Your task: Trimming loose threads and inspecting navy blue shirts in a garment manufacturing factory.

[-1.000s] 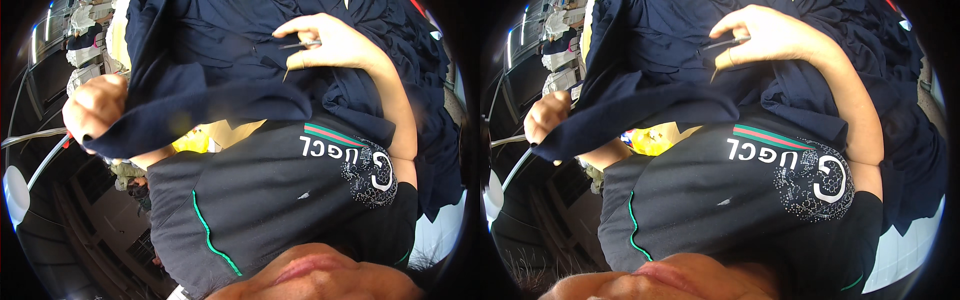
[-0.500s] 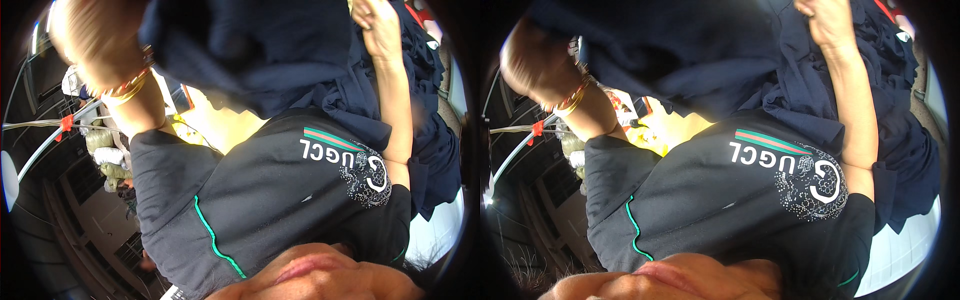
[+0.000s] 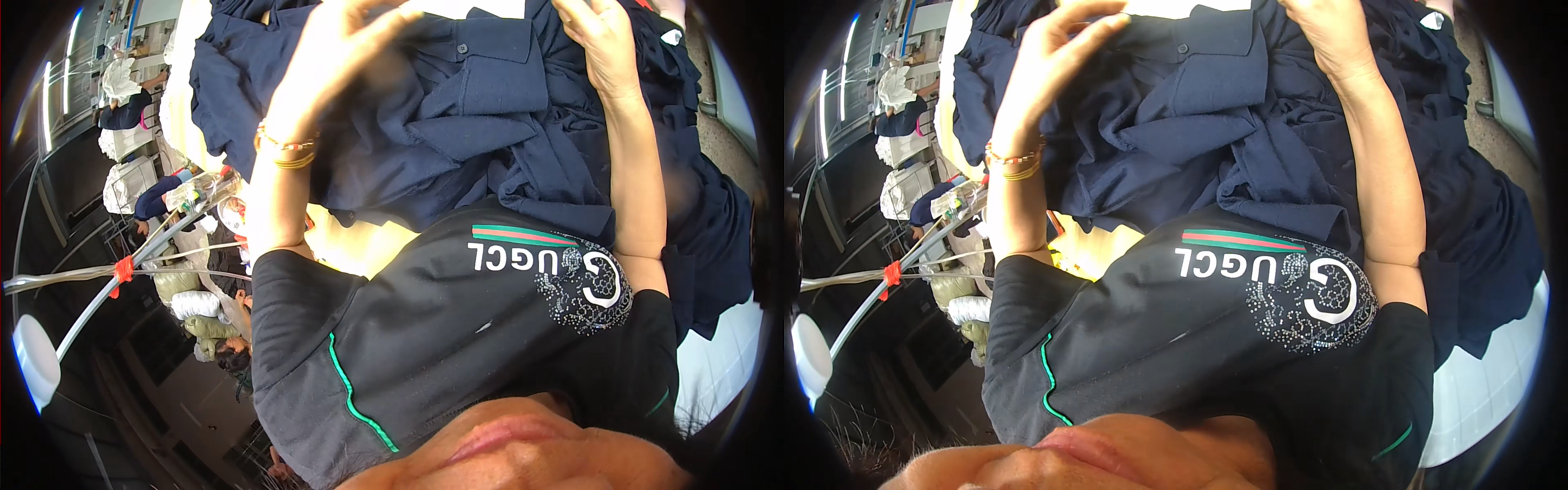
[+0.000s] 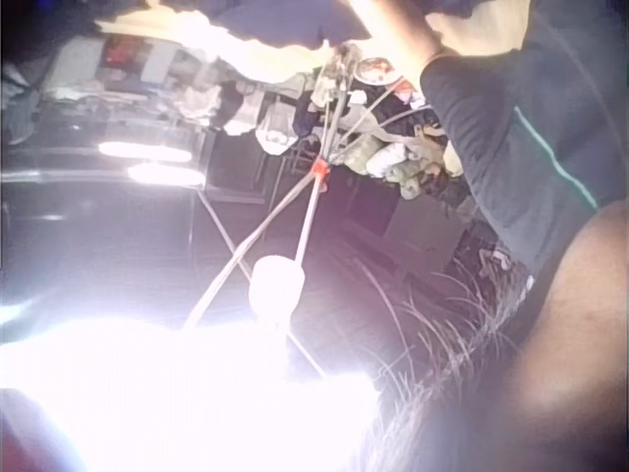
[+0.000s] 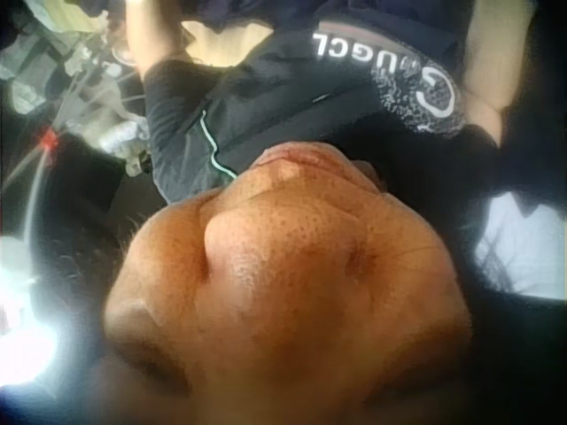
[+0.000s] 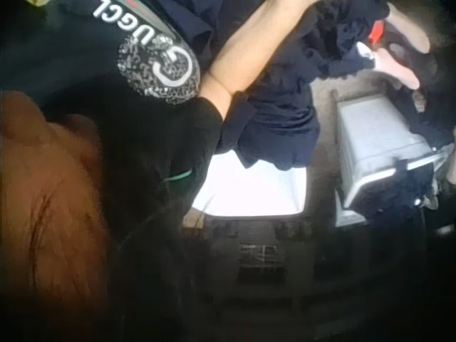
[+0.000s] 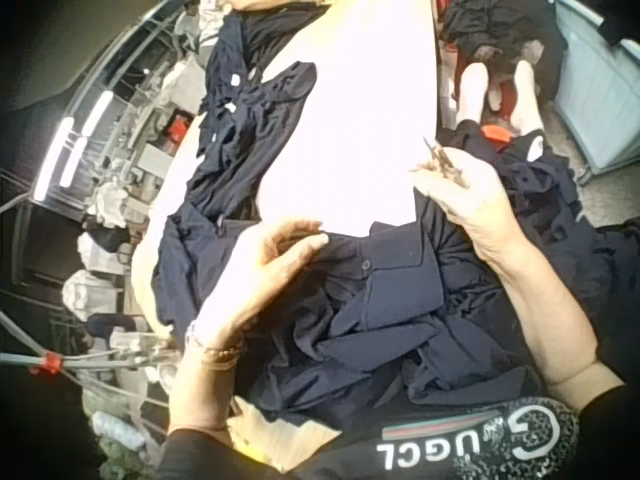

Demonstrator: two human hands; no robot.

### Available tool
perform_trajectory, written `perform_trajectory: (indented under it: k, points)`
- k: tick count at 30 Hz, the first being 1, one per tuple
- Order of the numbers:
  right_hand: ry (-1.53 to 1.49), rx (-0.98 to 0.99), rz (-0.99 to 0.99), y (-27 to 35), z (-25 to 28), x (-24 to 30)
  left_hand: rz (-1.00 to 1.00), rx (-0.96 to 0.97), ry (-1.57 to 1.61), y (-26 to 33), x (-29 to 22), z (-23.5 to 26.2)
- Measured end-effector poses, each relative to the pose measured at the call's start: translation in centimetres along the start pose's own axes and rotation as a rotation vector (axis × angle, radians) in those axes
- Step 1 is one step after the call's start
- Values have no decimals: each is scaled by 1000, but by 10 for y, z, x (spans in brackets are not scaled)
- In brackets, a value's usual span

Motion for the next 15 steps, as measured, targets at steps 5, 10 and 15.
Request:
perform_trajectory:
  k: [5, 10, 15]
  points:
    - [-17, 222, 110, 7, -33, 9, -386, 261, -507, 5, 0, -53]
    - [863, 558, 208, 33, -66, 30, -303, 225, -412, 4, 24, -41]
    - [826, 645, -20, 28, -59, -26, -4, 40, 301, 10, 42, -27]
Point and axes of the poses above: each hand's wrist, its own y-axis away from the middle knuckle, its own z-axis out of the back of the hand, x = y × z, the point moved 10 cm from there along -y, towards the middle knuckle, and after that the axes turned 8 degrees about y, right-handed, at the moved point
